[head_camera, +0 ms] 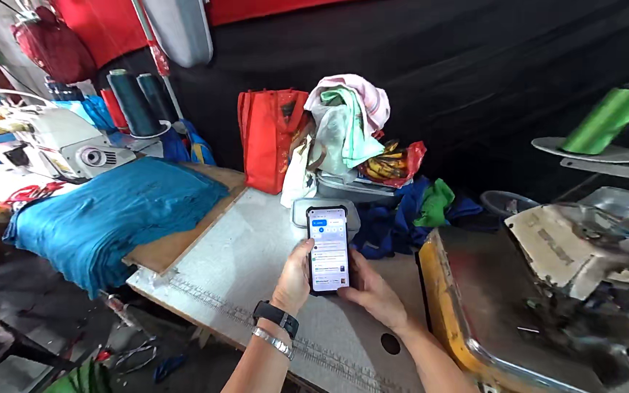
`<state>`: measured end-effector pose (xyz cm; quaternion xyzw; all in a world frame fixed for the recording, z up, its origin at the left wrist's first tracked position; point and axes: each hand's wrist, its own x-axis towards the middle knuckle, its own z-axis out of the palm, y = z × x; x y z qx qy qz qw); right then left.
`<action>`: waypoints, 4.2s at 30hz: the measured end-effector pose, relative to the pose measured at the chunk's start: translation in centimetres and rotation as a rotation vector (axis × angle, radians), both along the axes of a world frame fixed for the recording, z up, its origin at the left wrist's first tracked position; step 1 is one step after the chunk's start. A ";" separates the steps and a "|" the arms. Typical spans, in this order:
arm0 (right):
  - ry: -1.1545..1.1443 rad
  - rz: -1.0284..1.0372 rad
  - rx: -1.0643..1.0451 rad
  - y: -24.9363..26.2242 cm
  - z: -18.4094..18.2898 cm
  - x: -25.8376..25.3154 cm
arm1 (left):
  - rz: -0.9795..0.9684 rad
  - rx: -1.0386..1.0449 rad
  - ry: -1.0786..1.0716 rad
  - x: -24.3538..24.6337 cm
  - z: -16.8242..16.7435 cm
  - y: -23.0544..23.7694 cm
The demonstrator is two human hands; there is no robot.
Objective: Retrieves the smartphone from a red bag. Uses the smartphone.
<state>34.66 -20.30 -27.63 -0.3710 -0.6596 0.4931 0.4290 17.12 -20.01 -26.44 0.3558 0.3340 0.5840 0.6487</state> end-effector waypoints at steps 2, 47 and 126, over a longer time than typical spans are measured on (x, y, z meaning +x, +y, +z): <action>0.015 0.022 -0.012 0.0 0.0 0.0 | 0.002 0.018 0.001 0.0 -0.3 0.1; 0.046 -0.021 -0.067 0.0 0.2 -0.5 | -0.041 0.026 -0.071 -0.2 -0.2 0.0; 0.300 -0.190 -0.144 0.5 -0.1 -0.3 | -0.224 0.066 -0.029 -0.4 -0.3 0.2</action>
